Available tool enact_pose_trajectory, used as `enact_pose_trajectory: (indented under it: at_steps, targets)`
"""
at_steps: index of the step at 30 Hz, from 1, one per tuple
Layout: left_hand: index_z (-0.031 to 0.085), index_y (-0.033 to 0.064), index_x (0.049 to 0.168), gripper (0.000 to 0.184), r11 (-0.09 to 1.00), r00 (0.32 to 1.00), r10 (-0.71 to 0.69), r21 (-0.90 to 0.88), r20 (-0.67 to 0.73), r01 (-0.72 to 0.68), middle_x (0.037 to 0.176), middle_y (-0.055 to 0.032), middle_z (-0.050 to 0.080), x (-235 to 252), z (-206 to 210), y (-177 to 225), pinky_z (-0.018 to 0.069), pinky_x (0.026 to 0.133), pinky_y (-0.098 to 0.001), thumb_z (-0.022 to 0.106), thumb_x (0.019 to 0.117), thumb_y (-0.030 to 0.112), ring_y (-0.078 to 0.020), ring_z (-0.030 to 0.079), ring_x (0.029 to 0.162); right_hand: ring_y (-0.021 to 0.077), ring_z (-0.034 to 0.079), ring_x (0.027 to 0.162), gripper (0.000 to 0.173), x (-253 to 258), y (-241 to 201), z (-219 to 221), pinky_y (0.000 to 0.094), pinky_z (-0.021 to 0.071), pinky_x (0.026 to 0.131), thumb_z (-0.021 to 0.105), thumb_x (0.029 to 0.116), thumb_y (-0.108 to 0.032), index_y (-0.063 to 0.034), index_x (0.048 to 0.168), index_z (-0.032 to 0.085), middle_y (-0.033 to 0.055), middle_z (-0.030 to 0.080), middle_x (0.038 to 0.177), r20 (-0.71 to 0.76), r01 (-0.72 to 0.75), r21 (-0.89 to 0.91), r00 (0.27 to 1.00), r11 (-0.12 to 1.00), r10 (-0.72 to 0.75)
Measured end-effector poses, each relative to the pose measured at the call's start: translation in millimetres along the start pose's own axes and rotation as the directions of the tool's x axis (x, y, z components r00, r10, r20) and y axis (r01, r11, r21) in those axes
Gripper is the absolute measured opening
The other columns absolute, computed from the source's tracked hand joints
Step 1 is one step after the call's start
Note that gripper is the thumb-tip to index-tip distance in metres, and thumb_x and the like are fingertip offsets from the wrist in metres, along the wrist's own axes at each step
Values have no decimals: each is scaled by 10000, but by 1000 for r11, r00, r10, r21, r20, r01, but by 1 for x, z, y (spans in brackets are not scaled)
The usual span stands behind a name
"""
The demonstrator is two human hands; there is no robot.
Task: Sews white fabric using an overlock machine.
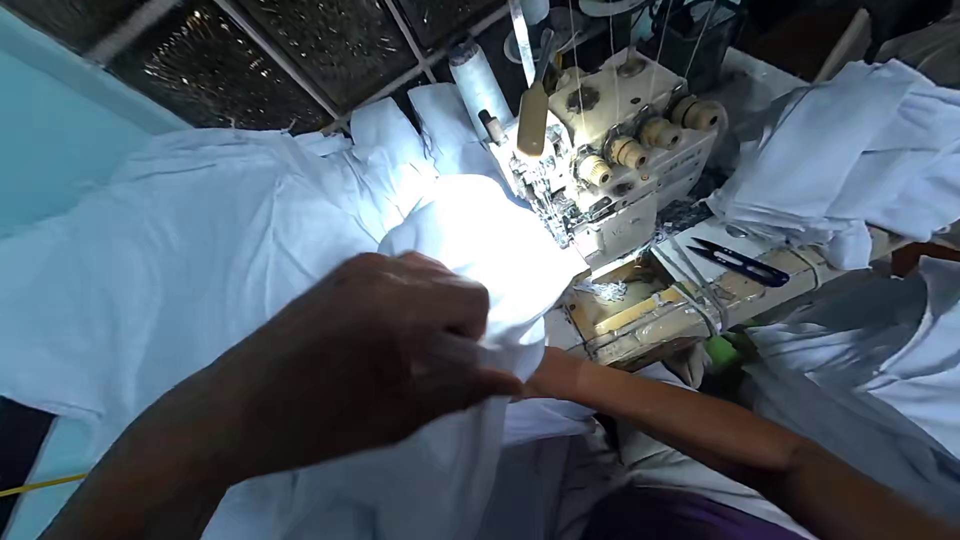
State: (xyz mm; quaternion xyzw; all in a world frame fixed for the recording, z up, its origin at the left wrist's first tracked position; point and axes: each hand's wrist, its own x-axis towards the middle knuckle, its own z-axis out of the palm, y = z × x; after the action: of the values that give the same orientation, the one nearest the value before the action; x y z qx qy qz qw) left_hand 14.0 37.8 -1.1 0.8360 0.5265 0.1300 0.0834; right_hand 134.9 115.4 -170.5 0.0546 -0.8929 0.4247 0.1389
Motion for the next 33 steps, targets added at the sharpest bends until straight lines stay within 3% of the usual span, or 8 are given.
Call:
enact_pose_trajectory:
  at_steps: [4, 8, 11, 15, 18, 23, 31, 33]
  targets:
    - [665, 122, 831, 469, 900, 989, -148, 411, -17, 142, 708, 19, 606, -14, -9, -26, 510, 675, -381, 619, 881, 586, -152, 623, 700, 429, 688, 969, 233, -25, 20, -5, 629, 503, 873, 745, 922, -140, 44, 1065, 743, 246, 719, 1007, 483, 77, 98, 868, 992, -115]
    - [703, 61, 895, 565, 856, 965, -261, 452, -41, 251, 770, -41, 625, -35, -8, -41, 484, 699, -462, 616, 858, 618, -219, 622, 731, 214, 722, 839, 123, -55, 23, -40, 408, 575, 803, 664, 926, -27, 26, 992, 754, 139, 748, 902, 11, 142, 241, 989, 960, -149]
    - [719, 41, 953, 530, 852, 954, -295, 436, -54, 288, 824, -68, 633, -43, -6, -32, 482, 783, -507, 663, 850, 557, -253, 624, 784, 161, 696, 874, 183, -44, 29, -60, 343, 573, 793, 718, 895, -134, -50, 1057, 734, 60, 731, 942, -375, 133, -70, 915, 989, -149]
    - [733, 24, 1014, 478, 835, 949, -308, 462, -62, 301, 873, -109, 647, -46, -2, -15, 435, 937, -615, 649, 895, 479, -311, 653, 863, 326, 637, 1166, 444, -32, 37, -47, 551, 470, 993, 749, 905, -322, -79, 1269, 675, 92, 727, 1124, -234, 70, -294, 962, 953, -143]
    - [755, 50, 998, 412, 832, 949, -305, 462, -80, 306, 821, -70, 614, -51, 1, -12, 395, 974, -630, 590, 948, 424, -262, 640, 811, 221, 646, 803, 230, -40, 18, -41, 420, 486, 836, 591, 1011, -215, -33, 948, 717, 76, 662, 789, -173, 149, -126, 970, 981, -170]
    - [773, 77, 954, 378, 856, 959, -275, 435, -74, 279, 769, -25, 617, -63, 6, -8, 397, 958, -604, 546, 986, 379, -189, 634, 738, 50, 591, 669, 197, -51, 1, -66, 209, 488, 610, 593, 1003, -194, -54, 947, 719, 3, 647, 774, -343, 185, -12, 922, 983, -178]
    - [797, 165, 952, 377, 861, 972, -225, 453, -68, 231, 708, -11, 565, -86, 32, 6, 414, 843, -524, 444, 1039, 268, -194, 595, 698, 185, 585, 863, 299, -55, 67, -82, 463, 404, 849, 659, 927, -455, -182, 972, 773, -29, 655, 841, -230, 81, -309, 960, 947, -157]
    - [743, 174, 953, 369, 939, 982, -188, 290, -21, 186, 795, -3, 636, -92, 30, 12, 410, 865, -413, 418, 1071, 303, -160, 612, 815, 239, 605, 892, 177, -57, 71, -85, 486, 425, 841, 690, 912, -317, -159, 926, 768, 10, 676, 866, -245, 80, -354, 954, 932, -175]
